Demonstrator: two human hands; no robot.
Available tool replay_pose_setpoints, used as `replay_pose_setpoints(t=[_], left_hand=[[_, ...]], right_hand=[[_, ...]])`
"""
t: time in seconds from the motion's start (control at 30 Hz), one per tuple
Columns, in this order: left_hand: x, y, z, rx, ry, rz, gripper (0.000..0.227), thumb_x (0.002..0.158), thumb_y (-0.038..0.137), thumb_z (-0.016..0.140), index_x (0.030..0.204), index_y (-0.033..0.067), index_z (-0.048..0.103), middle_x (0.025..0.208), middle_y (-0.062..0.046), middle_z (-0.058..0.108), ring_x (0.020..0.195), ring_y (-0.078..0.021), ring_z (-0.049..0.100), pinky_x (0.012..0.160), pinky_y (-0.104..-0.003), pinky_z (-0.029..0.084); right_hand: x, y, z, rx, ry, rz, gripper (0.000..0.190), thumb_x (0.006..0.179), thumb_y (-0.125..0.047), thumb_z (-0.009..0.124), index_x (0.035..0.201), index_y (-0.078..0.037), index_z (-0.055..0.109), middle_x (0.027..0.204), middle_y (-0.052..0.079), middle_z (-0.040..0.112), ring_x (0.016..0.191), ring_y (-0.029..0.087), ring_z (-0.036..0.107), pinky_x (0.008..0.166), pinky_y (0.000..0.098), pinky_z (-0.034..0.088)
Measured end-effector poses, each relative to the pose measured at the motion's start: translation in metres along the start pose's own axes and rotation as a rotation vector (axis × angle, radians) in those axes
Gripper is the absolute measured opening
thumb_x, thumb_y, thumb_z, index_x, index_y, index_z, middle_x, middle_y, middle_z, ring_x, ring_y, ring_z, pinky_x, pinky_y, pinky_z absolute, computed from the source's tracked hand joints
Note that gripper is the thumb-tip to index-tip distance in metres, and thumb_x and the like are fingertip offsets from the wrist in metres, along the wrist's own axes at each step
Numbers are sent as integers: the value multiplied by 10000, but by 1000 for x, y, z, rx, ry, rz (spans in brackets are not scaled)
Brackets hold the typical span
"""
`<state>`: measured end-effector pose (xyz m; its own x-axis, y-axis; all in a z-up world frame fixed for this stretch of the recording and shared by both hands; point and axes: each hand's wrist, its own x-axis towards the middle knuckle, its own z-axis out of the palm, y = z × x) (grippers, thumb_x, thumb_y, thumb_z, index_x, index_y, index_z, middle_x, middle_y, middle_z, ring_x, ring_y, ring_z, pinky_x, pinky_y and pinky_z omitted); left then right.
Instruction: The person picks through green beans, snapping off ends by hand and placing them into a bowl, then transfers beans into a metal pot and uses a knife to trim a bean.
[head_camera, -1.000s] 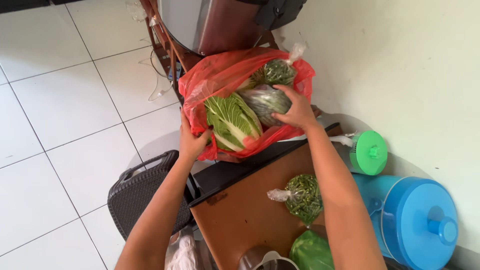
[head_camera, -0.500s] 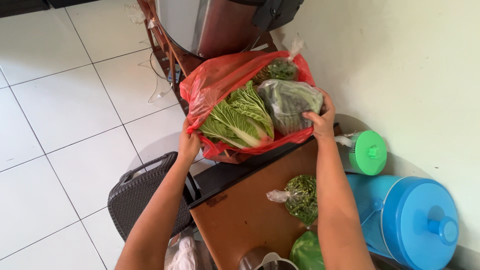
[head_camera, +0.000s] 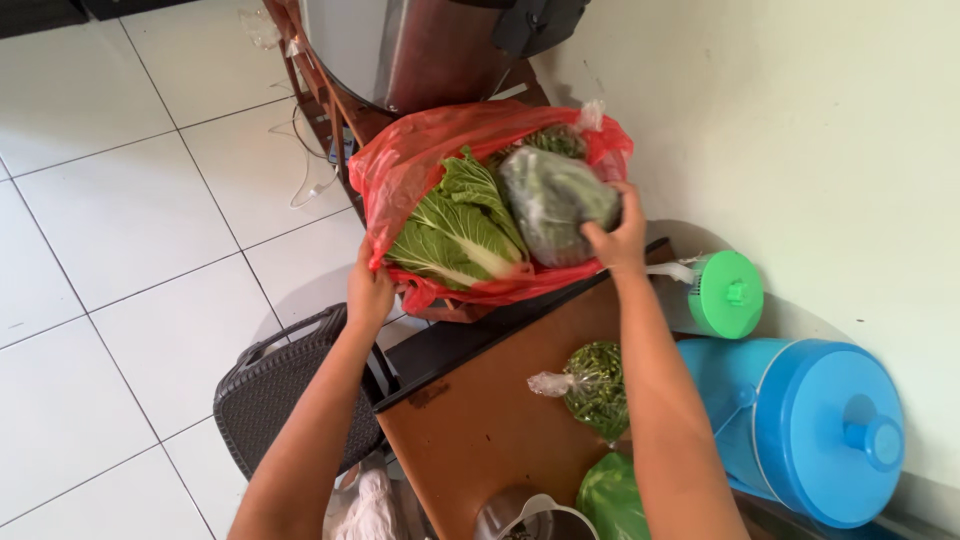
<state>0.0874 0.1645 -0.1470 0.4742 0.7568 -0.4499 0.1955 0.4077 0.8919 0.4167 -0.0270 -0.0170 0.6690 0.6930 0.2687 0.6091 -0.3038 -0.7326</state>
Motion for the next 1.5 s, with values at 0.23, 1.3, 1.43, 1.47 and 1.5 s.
replay_pose_setpoints(t=[0.23,1.3,1.43,1.47,1.5], left_hand=[[-8,6,3,371,75,410,697,862,-44,452,1547,67,384,1191,-290,666,1036,-486,648,876,-523,511],[-8,30,68,407,-65,304,677,961,175,526,1598,83,316,1354,-296,599,1205,-449,607,994,-471,486],[1,13,52,383,-59,366,788,901,278,634,1573,28,308,1355,-301,584,1258,-447,559,1026,-459,457],[2,6,46,396,-54,338,785,903,291,649,1565,22,323,1366,-305,573,1272,-441,553,1038,-451,453],[3,0,41,409,-50,309,783,905,304,664,1556,17,337,1376,-310,562,1285,-435,547,1050,-443,450]], right_hand=[[7,-51,38,-379,-206,-190,707,696,-193,810,1314,-34,504,1331,200,532,1251,396,523,1056,501,466],[19,-195,-73,628,58,126,429,834,-18,760,1252,38,685,1089,58,729,959,145,675,904,293,539],[-24,-236,-83,352,-99,-62,433,806,-22,815,1222,18,702,1089,50,704,1003,144,652,928,296,521],[-35,-244,-83,266,-124,-138,452,789,-23,831,1222,16,707,1096,60,686,1022,159,642,935,306,510],[-45,-251,-81,181,-149,-214,472,773,-24,848,1222,15,712,1103,70,668,1041,173,631,942,317,499]])
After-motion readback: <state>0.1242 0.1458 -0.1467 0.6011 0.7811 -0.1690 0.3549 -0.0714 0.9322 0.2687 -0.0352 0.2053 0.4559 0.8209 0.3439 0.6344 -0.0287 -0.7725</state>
